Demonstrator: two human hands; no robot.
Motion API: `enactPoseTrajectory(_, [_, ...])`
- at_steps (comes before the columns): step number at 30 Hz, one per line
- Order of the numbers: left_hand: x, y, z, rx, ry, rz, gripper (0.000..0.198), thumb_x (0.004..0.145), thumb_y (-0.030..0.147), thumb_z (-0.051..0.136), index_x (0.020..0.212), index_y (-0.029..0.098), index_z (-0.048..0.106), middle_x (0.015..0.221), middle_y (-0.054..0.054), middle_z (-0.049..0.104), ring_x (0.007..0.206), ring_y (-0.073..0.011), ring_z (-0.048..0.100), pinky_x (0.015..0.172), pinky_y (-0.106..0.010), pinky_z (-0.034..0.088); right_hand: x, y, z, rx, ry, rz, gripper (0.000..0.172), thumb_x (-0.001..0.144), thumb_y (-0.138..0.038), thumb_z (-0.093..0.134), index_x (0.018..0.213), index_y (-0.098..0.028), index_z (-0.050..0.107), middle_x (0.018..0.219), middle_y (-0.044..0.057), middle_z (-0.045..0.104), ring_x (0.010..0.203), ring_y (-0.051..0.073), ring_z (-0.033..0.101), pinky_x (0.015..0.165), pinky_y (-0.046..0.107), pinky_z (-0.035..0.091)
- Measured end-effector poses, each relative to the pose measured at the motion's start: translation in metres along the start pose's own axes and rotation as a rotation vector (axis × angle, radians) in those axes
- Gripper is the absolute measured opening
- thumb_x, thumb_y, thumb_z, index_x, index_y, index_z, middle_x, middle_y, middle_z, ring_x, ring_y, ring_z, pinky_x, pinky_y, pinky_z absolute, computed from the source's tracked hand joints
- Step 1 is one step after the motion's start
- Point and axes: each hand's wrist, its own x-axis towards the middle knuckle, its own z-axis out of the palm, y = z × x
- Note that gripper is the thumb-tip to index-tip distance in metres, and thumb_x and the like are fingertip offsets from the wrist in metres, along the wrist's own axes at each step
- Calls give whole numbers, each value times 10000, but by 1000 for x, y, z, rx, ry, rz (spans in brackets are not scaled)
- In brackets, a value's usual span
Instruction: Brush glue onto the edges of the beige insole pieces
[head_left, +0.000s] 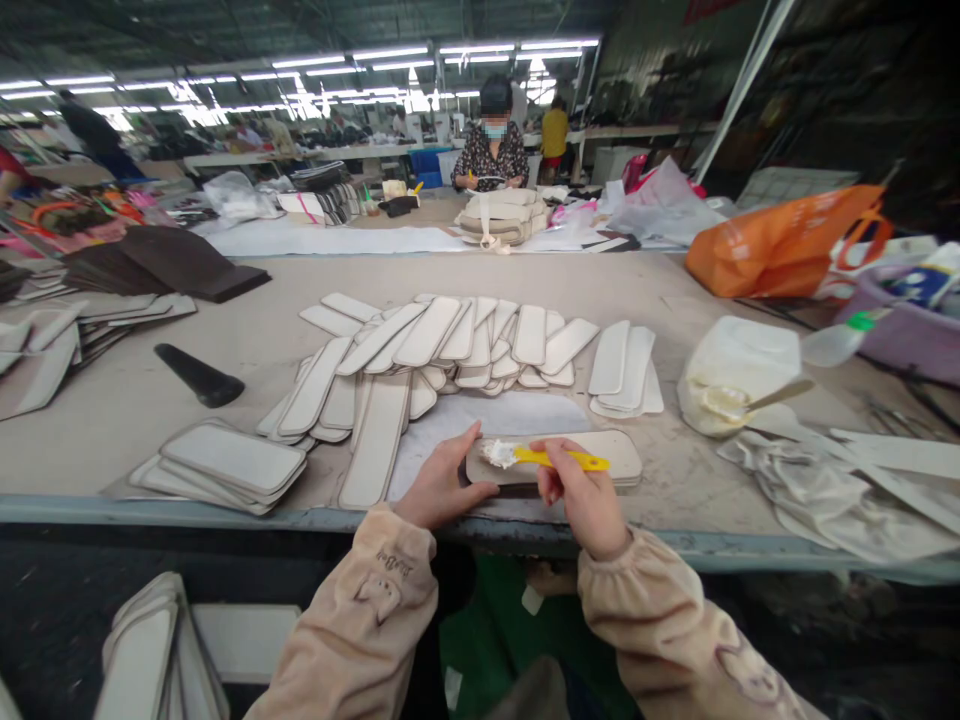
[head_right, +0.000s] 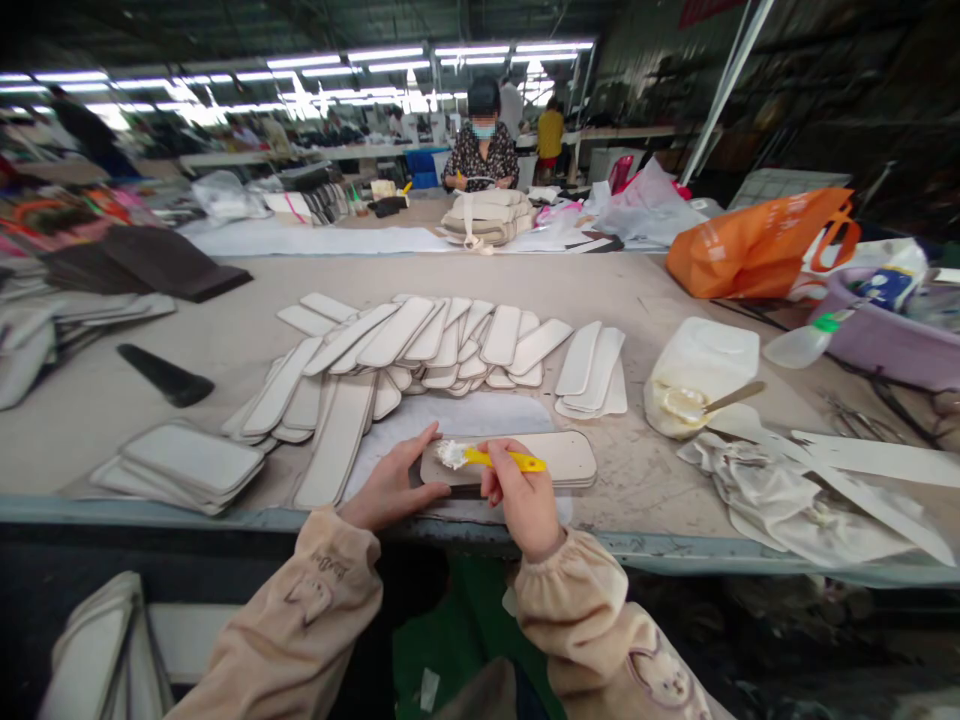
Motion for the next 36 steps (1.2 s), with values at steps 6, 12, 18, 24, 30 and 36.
enactPoseTrajectory(6, [0, -1, 0, 43, -9, 30, 900, 729, 428, 692, 1490, 176, 283, 1426, -135, 488, 1284, -300, 468, 1086, -445, 351, 5, -11, -12, -237, 68, 39, 355, 845, -501, 519, 857, -170, 648, 500, -43, 549, 405, 100, 460, 439, 220, 375])
enactPoseTrajectory(12, [1, 2, -1, 108, -40, 46, 851, 766, 443, 645, 1490, 175, 286, 1430, -129, 487, 1305, -282, 457, 1101, -414, 336, -5, -31, -70, -598, 276, -48, 322, 868, -465, 498, 822, -193, 665, 500, -33, 580, 426, 134, 526, 486, 252, 411])
enactPoseTrajectory(18, [1, 1, -1, 120, -15, 4, 817, 747, 526, 642, 1433, 147, 408, 1439, -126, 480, 1307, -309, 456, 1106, -430, 338, -24, -23, -96, -1253, 543, -439, 295, 914, -373, 459, 897, -185, 686, 621, 44, 650, 545, 174, 588, 533, 268, 362])
enactPoseTrajectory(24, [1, 0, -2, 108, -13, -31, 814, 716, 543, 660, 1406, 164, 451, 1420, -106, 507, 1286, -304, 486, 1097, -419, 362, -38, -17, -46, -1561, 320, -667, 202, 868, -224, 488, 711, -186, 610, 554, 45, 578, 535, 157, 545, 498, 262, 313])
enactPoseTrajectory(30, [1, -6, 1, 62, 23, 0, 799, 717, 524, 666, 1396, 155, 463, 1397, -110, 532, 1262, -303, 513, 1069, -418, 405, -45, -16, 18, -1233, -9, -682, 192, 868, -216, 452, 758, -184, 605, 631, 50, 619, 619, 191, 599, 563, 293, 417])
enactPoseTrajectory(36, [1, -4, 2, 88, 19, 15, 719, 745, 507, 641, 1352, 143, 516, 1363, -110, 564, 1245, -282, 532, 1076, -389, 401, -37, -11, 25, -699, -43, -484, 233, 930, -260, 413, 908, -195, 636, 789, 34, 682, 724, 154, 644, 702, 247, 477])
